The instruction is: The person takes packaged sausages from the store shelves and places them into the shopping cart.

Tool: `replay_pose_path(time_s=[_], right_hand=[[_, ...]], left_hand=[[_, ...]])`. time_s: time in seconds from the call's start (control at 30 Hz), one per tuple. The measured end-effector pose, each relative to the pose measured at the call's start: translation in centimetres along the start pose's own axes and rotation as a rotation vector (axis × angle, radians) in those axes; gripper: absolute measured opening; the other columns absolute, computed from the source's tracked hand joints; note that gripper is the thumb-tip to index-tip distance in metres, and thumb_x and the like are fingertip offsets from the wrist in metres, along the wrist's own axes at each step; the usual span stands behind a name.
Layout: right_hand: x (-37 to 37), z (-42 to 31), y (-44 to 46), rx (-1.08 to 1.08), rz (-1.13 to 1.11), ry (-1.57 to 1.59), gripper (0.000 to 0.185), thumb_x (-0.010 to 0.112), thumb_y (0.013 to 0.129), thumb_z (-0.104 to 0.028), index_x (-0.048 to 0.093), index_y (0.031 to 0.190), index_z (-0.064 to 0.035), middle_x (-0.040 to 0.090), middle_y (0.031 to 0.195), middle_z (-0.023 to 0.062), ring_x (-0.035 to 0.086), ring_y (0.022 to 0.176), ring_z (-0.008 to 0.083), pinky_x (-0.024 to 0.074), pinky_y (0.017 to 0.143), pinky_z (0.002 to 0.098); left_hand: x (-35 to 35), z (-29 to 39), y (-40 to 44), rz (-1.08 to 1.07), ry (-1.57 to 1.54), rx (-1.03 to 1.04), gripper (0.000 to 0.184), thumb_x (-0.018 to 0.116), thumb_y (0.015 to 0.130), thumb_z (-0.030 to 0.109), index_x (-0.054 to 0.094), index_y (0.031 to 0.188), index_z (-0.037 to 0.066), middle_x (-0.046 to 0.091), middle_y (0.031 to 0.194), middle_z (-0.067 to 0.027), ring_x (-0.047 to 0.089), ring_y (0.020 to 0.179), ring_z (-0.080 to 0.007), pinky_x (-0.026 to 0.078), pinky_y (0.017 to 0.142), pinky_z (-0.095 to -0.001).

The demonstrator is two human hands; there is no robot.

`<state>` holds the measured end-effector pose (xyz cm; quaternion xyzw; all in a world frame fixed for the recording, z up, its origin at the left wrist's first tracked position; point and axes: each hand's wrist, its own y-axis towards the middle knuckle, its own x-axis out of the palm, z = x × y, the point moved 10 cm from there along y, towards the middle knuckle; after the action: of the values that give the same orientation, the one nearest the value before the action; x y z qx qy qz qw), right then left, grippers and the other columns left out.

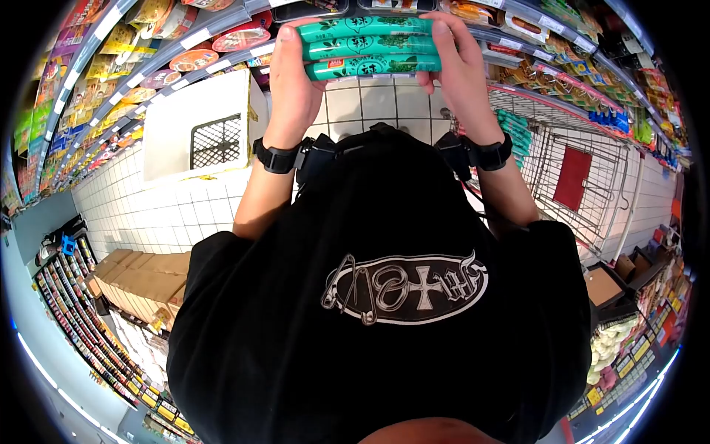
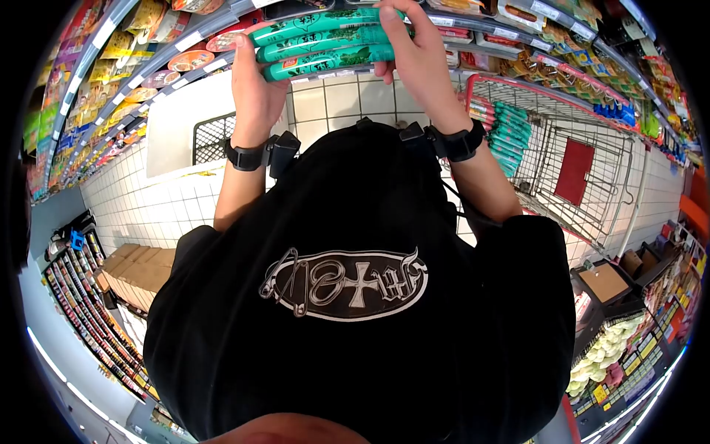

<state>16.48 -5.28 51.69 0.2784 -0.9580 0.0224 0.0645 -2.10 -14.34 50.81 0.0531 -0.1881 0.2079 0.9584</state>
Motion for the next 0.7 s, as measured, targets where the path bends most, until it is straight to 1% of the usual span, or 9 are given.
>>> replay_pose_path(time_s=[0.03, 0.07, 0.13, 0.17, 0.33, 0.4, 0.53, 0.6, 0.7], right_hand=[[-0.3, 0.4, 0.3, 0.006, 0.012, 0.028, 0.030, 0.051, 0.101, -0.027, 0.051, 0.126, -0.0098, 0.059, 0.076, 0.0016, 0.056, 0.055, 0.0076, 0.0437, 0.046, 0.0204], [-0.5, 0.8, 0.4, 0.018, 0.024, 0.057, 0.029, 0.054, 0.100, -0.027, 0.052, 0.124, -0.0106, 0.063, 0.081, 0.0039, 0.060, 0.061, 0.0097, 0.0437, 0.049, 0.0210], [-0.3, 0.9, 0.5, 0.021, 0.048, 0.045, 0.028, 0.053, 0.100, -0.029, 0.052, 0.121, -0.0111, 0.061, 0.077, 0.0035, 0.058, 0.057, 0.0098, 0.0427, 0.046, 0.0222], [-0.3, 0.8, 0.7, 0.022, 0.073, 0.032, 0.026, 0.051, 0.101, -0.031, 0.052, 0.119, -0.0116, 0.059, 0.072, 0.0031, 0.057, 0.053, 0.0099, 0.0417, 0.042, 0.0234], [0.1, 0.5, 1.0, -0.012, -0.009, -0.033, 0.028, 0.050, 0.102, -0.031, 0.050, 0.122, -0.0120, 0.059, 0.076, 0.0040, 0.056, 0.054, 0.0107, 0.0422, 0.044, 0.0237], [0.2, 0.4, 1.1, -0.025, -0.037, 0.004, 0.028, 0.049, 0.102, -0.030, 0.049, 0.123, -0.0114, 0.058, 0.080, 0.0047, 0.056, 0.056, 0.0111, 0.0430, 0.045, 0.0239], [-0.2, 0.5, 0.9, 0.018, -0.033, 0.022, 0.028, 0.048, 0.102, -0.029, 0.049, 0.124, -0.0112, 0.058, 0.082, 0.0047, 0.056, 0.056, 0.0110, 0.0431, 0.045, 0.0238], [-0.5, 0.2, 0.8, 0.006, -0.027, 0.041, 0.028, 0.047, 0.103, -0.027, 0.049, 0.125, -0.0112, 0.058, 0.082, 0.0043, 0.056, 0.056, 0.0110, 0.0430, 0.045, 0.0237], [-0.8, -0.2, 0.7, -0.020, -0.021, 0.014, 0.028, 0.047, 0.103, -0.027, 0.049, 0.126, -0.0113, 0.059, 0.082, 0.0045, 0.056, 0.055, 0.0112, 0.0429, 0.045, 0.0235]], left_hand=[[0.8, 0.3, -0.2, -0.005, -0.076, -0.027, 0.047, 0.034, 0.104, 0.041, 0.049, 0.123, 0.001, 0.062, 0.110, -0.0149, 0.067, 0.091, -0.0263, 0.061, 0.072, -0.0413], [0.8, 0.4, -0.1, -0.003, -0.076, -0.027, 0.047, 0.034, 0.104, 0.041, 0.049, 0.123, 0.001, 0.062, 0.110, -0.0149, 0.067, 0.091, -0.0263, 0.061, 0.072, -0.0413], [1.0, 0.2, 0.0, -0.053, 0.073, -0.072, 0.044, 0.035, 0.104, 0.037, 0.051, 0.122, 0.001, 0.063, 0.108, -0.0153, 0.069, 0.086, -0.0252, 0.063, 0.061, -0.0366], [0.8, 0.1, 0.1, -0.020, 0.022, -0.058, 0.042, 0.038, 0.103, 0.036, 0.054, 0.117, 0.000, 0.064, 0.105, -0.0128, 0.070, 0.083, -0.0245, 0.063, 0.056, -0.0351], [-0.3, -0.7, 0.3, 0.050, -0.070, -0.106, 0.047, 0.037, 0.103, 0.040, 0.053, 0.121, -0.001, 0.064, 0.106, -0.0143, 0.069, 0.083, -0.0258, 0.063, 0.060, -0.0378], [0.2, -0.5, 0.2, 0.017, -0.205, -0.135, 0.053, 0.035, 0.102, 0.045, 0.051, 0.124, 0.000, 0.063, 0.106, -0.0151, 0.069, 0.087, -0.0272, 0.063, 0.064, -0.0391], [0.8, -0.2, 0.1, -0.025, -0.224, -0.153, 0.056, 0.034, 0.102, 0.048, 0.050, 0.126, 0.000, 0.063, 0.108, -0.0159, 0.069, 0.091, -0.0283, 0.063, 0.067, -0.0397], [1.2, -0.6, 0.2, -0.070, -0.168, -0.163, 0.063, 0.033, 0.101, 0.052, 0.045, 0.130, -0.002, 0.059, 0.117, -0.0163, 0.067, 0.098, -0.0274, 0.063, 0.071, -0.0384], [1.8, -0.4, 0.1, -0.093, -0.120, -0.126, 0.055, 0.038, 0.102, 0.046, 0.044, 0.131, 0.000, 0.059, 0.118, -0.0148, 0.067, 0.098, -0.0258, 0.063, 0.071, -0.0378]])
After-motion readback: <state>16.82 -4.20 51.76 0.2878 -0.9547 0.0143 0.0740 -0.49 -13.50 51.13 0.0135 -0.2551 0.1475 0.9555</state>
